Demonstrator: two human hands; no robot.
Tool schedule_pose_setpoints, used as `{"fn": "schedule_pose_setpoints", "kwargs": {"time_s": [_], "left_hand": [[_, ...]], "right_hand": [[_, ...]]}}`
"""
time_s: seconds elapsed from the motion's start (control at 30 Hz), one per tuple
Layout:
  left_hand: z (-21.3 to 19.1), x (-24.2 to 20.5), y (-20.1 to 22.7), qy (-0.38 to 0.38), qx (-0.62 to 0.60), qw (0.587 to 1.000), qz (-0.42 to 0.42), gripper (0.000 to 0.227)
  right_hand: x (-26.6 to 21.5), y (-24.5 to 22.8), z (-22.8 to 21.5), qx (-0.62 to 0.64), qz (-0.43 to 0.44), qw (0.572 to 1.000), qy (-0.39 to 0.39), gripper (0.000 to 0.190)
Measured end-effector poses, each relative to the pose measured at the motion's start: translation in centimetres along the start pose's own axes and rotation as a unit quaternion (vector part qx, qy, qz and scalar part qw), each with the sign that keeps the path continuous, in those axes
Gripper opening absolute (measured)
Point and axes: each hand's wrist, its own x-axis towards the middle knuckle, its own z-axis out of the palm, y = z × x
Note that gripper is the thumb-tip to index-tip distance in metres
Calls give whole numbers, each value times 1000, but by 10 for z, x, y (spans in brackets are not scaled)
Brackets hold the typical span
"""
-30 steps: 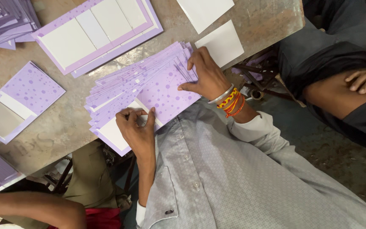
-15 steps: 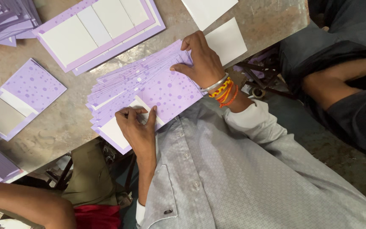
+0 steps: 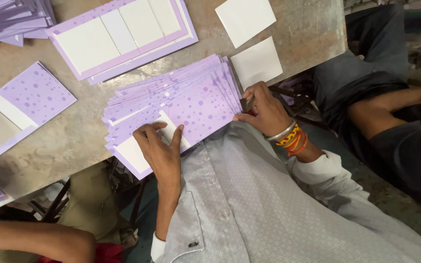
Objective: The person inserts small white paper sheets into purple patterned paper covers and stacks the completed units on the table. The person repeatedly picks a cover, places a white sheet inside, and sets the assembled unit aside.
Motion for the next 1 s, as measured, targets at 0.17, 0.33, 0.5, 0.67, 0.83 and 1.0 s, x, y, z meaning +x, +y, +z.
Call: {"fn": "schedule_pose_setpoints", "kwargs": {"time_s": [0.17,0.33,0.5,0.67,0.83,1.0], "left_hand": [[-4,0,2,-15,-6,1000,-23,45],[6,-4,-13,31,-22,999,-2,47],[10,-9,-45,133,-99,986,19,26],[-26,-7,-104,326,40,944,-42,43],[-26,2,-120,144,-239,944,-176,63],[-16,16,-100,101,-231,958,-134,78]], "right_hand": [[38,-16,6,-3,-13,998,56,68],[69,-26,10,-7,-38,993,114,92],[76,-32,9,-59,-31,992,103,94],[69,-29,4,-9,21,995,100,73],[55,-41,7,-41,-14,997,63,63],[50,-41,-4,-22,0,996,81,61]]}}
